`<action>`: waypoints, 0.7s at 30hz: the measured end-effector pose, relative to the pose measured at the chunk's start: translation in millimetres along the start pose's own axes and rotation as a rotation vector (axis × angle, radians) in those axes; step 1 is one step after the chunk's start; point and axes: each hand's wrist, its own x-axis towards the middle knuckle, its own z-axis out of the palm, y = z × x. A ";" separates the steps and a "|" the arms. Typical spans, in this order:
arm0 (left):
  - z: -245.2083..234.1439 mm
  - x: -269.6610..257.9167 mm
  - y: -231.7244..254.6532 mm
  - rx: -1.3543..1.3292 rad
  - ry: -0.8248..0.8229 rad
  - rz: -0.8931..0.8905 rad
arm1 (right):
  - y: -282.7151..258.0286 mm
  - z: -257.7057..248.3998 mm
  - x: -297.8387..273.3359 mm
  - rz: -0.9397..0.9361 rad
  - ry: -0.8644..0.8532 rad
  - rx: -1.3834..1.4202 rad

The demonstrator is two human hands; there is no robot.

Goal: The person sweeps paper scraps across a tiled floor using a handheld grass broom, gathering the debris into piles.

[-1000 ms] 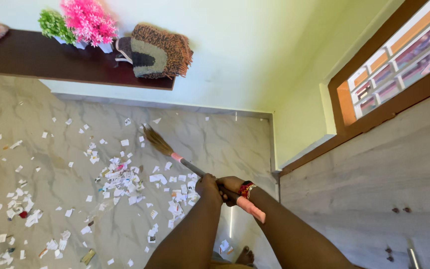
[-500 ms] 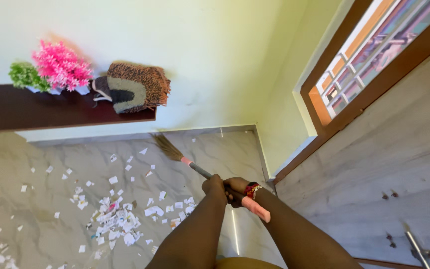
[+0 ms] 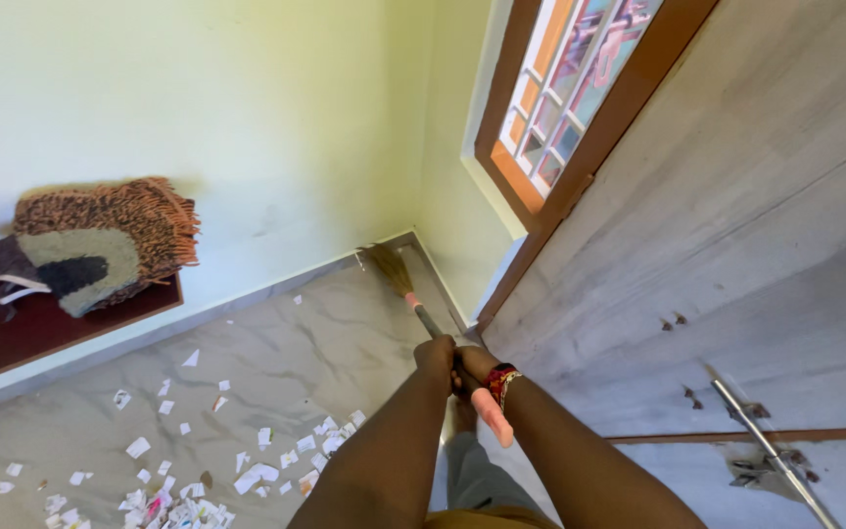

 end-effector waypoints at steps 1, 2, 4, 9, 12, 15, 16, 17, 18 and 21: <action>8.0 6.9 2.9 0.043 -0.015 0.001 | -4.7 -7.6 6.8 0.009 0.023 0.031; 13.6 13.5 7.2 0.082 -0.028 0.001 | -9.1 -11.1 11.3 0.022 0.044 0.059; 27.2 24.2 17.7 0.146 -0.028 -0.010 | -22.6 -14.7 13.3 0.043 0.073 0.050; 52.2 44.7 44.7 0.173 0.045 -0.103 | -61.0 -19.1 23.8 0.145 0.073 0.018; 55.4 60.7 52.1 0.069 0.066 -0.121 | -78.1 -22.0 44.4 0.184 0.026 -0.034; 54.9 73.7 58.0 -0.007 0.142 -0.168 | -90.9 -18.2 57.6 0.245 0.043 -0.173; 52.4 75.6 57.0 -0.037 0.170 -0.176 | -92.3 -15.6 60.5 0.262 0.031 -0.231; 48.9 76.4 54.8 -0.066 0.197 -0.184 | -92.8 -12.6 63.4 0.279 0.019 -0.289; 44.5 78.3 55.1 -0.099 0.228 -0.188 | -94.2 -8.6 67.8 0.294 0.002 -0.351; 24.8 81.1 49.2 -0.261 0.215 -0.151 | -89.3 0.6 84.1 0.330 -0.008 -0.422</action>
